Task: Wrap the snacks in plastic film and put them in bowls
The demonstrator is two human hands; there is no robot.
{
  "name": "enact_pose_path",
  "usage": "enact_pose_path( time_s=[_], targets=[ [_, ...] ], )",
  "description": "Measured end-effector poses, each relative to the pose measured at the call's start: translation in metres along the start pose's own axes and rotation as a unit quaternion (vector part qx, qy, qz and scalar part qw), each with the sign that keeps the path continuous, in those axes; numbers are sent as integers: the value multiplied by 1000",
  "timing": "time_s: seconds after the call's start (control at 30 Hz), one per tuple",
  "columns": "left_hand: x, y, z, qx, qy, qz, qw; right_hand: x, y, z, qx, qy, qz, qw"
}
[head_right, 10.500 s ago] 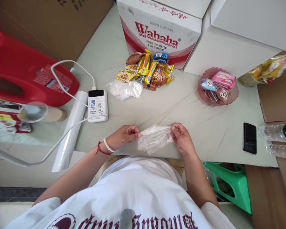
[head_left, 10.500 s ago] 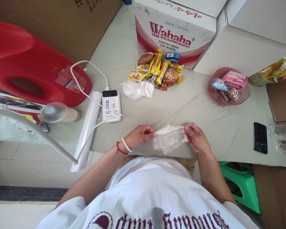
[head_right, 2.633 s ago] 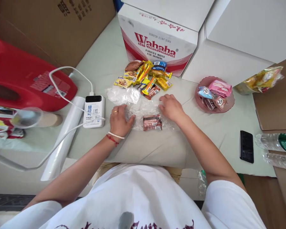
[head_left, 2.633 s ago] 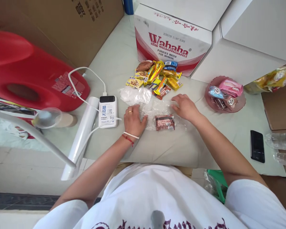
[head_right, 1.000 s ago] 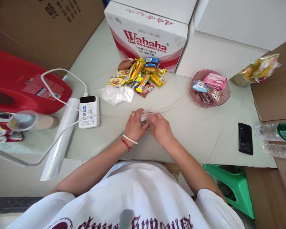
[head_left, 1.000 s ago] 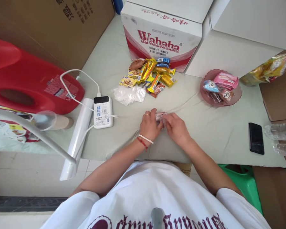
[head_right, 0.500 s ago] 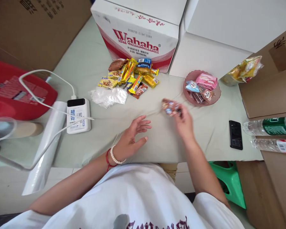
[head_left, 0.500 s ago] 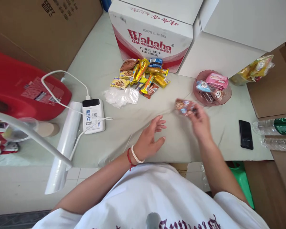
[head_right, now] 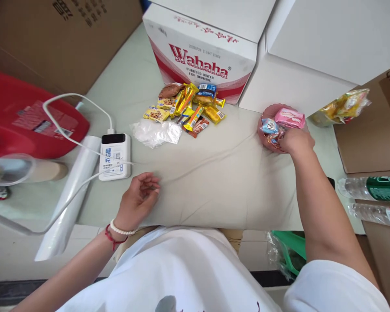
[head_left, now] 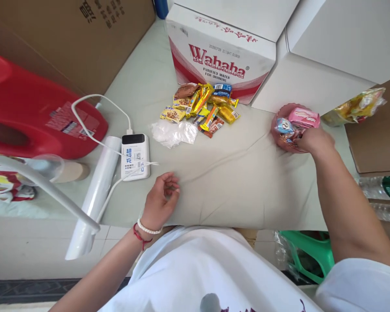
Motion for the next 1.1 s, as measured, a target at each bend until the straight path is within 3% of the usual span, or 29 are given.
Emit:
enact_pose_path(
  time_s=[0.07,0.13,0.23,0.27,0.33,0.37,0.43,0.5,0.6,0.67,0.73,0.77,0.83,0.9,0.93,1.03,1.1],
  targets=[
    [0,-14,-5,43,18,64,997,-2,-17,0,-29,49,-59,997],
    [2,-20,-10,60,37,117,991,-29,-46,-6,-6,30,-116,993],
    [4,-14,-10,36,51,151,987,-127,-74,-33,62,-146,-49,986],
    [4,-11,-9,26,51,152,987,-168,-69,-49,48,-219,9,975],
    [7,-3,-5,9,54,143,988,-257,-36,-94,-41,-388,69,918],
    [10,2,-4,0,58,135,989,-293,-17,-113,-65,-432,69,897],
    [16,12,-2,-21,69,114,991,-345,21,-133,-81,-434,50,896],
    [22,20,-2,-39,80,97,991,-375,48,-139,-71,-397,29,915],
    [24,21,-3,-41,81,75,993,-383,63,-142,-68,-353,51,932],
    [22,17,-2,-26,68,59,996,-366,57,-145,-79,-321,139,934],
    [19,14,2,-8,52,33,998,-337,52,-155,-136,-267,287,910],
    [20,13,5,1,49,18,999,-323,54,-165,-193,-233,368,879],
    [25,17,13,10,62,-6,998,-299,65,-196,-332,-159,500,784],
    [35,31,21,-14,95,-15,995,-281,74,-232,-441,-91,571,687],
    [40,43,24,-43,110,-17,993,-273,77,-246,-472,-62,591,652],
    [47,81,24,-139,116,-32,983,-251,83,-270,-500,6,635,589],
    [45,97,22,-165,92,-54,980,-240,86,-274,-483,37,669,563]
  ],
)
Point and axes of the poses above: each hand's wrist, its own z-axis towards the middle knuckle, its own y-axis out of the palm, x = y × z, the point moved 10 cm from there along z, towards the middle knuckle, and after that the axes turned 11 degrees about -z, right-handed, at the moved point
